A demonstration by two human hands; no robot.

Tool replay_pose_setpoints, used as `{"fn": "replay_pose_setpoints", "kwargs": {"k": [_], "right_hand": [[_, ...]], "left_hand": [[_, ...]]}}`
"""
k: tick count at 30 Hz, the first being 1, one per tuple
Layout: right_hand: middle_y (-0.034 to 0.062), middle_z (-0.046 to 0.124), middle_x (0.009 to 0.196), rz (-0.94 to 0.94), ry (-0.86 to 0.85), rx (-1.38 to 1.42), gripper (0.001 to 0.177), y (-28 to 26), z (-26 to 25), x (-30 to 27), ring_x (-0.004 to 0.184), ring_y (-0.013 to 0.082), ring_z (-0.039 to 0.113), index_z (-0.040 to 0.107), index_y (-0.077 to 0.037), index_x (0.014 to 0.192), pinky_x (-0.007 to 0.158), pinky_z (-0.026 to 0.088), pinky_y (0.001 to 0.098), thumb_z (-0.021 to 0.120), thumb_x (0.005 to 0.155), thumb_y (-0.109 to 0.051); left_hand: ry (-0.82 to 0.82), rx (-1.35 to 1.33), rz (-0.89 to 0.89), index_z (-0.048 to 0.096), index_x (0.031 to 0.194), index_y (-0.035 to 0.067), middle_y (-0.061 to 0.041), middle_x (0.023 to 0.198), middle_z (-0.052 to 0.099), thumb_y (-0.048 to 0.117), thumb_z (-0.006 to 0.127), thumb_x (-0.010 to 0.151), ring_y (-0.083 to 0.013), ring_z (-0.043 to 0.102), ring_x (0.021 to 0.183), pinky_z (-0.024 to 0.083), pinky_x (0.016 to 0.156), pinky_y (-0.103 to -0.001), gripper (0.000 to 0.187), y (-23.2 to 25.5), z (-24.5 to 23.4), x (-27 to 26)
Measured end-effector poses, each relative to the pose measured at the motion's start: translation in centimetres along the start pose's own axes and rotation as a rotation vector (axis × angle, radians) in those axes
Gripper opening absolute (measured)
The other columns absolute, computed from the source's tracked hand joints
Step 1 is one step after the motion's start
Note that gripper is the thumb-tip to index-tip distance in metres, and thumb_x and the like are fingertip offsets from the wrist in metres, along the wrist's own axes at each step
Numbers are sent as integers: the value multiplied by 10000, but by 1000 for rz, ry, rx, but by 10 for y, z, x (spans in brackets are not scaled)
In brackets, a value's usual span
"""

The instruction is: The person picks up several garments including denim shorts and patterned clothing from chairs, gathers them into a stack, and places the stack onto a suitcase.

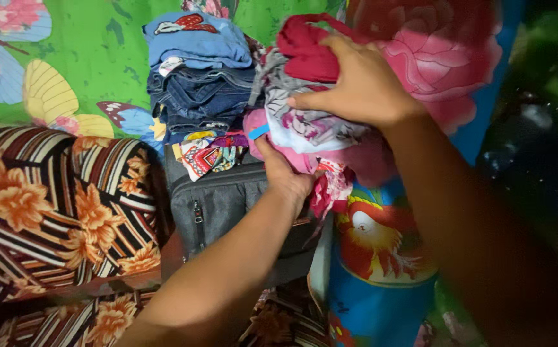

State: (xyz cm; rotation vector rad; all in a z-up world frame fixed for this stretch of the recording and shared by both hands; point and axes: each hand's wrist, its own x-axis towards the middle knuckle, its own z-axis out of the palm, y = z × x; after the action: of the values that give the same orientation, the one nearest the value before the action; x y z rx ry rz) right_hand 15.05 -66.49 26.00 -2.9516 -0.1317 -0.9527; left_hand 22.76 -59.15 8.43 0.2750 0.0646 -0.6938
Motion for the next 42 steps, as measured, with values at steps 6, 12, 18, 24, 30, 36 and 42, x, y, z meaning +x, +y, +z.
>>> {"fn": "replay_pose_setpoints", "kwargs": {"k": [6,12,18,24,30,36,42], "right_hand": [[298,595,1374,-68,85,-99,1062,18,18,24,1184,528,544,555,30,1418,1018,425,519,865,700,-687],[296,635,1310,-79,89,-26,934,31,31,52,1186,497,589,589,-14,1411,1031,455,504,819,763,-646],[321,669,1193,-105,62,-32,846,44,51,92,1097,520,620,597,2,1367,967,477,533,782,836,-630],[366,659,1079,-41,129,-7,871,51,71,104,974,540,649,500,62,1297,822,515,561,771,846,-631],[257,683,1162,-35,180,-77,718,58,77,114,1102,470,633,610,-68,1273,921,492,547,761,862,-637],[207,661,1226,-64,346,-215,762,58,94,129,1131,450,553,625,-24,1304,911,443,560,732,860,-635],[186,660,1240,-31,231,-123,709,47,90,133,1202,417,557,690,-111,1297,1008,446,537,718,862,-670]], "left_hand": [[-101,-104,25,491,1502,284,-29,1556,521,838,377,788,-372,416,1471,195,1121,-776,911,-1,5,36],[-52,-144,74,465,1504,338,12,1572,502,831,352,781,-328,396,1483,219,1152,-702,881,0,14,68],[93,-198,124,344,1575,335,3,1666,325,857,351,806,-330,259,1525,208,1166,-719,929,0,16,92],[-86,-86,47,320,1592,244,-66,1668,302,905,379,771,-413,319,1477,320,1112,-701,1055,3,8,104],[21,60,34,244,1618,250,-122,1664,267,858,436,806,-396,329,1470,262,1149,-692,1033,-4,5,81],[-37,114,-38,384,1549,142,-191,1609,429,714,545,881,-463,471,1391,306,1139,-698,894,7,-2,135],[17,225,-121,370,1548,137,-208,1567,398,718,521,863,-480,408,1411,297,1121,-722,911,20,-10,131]]}}
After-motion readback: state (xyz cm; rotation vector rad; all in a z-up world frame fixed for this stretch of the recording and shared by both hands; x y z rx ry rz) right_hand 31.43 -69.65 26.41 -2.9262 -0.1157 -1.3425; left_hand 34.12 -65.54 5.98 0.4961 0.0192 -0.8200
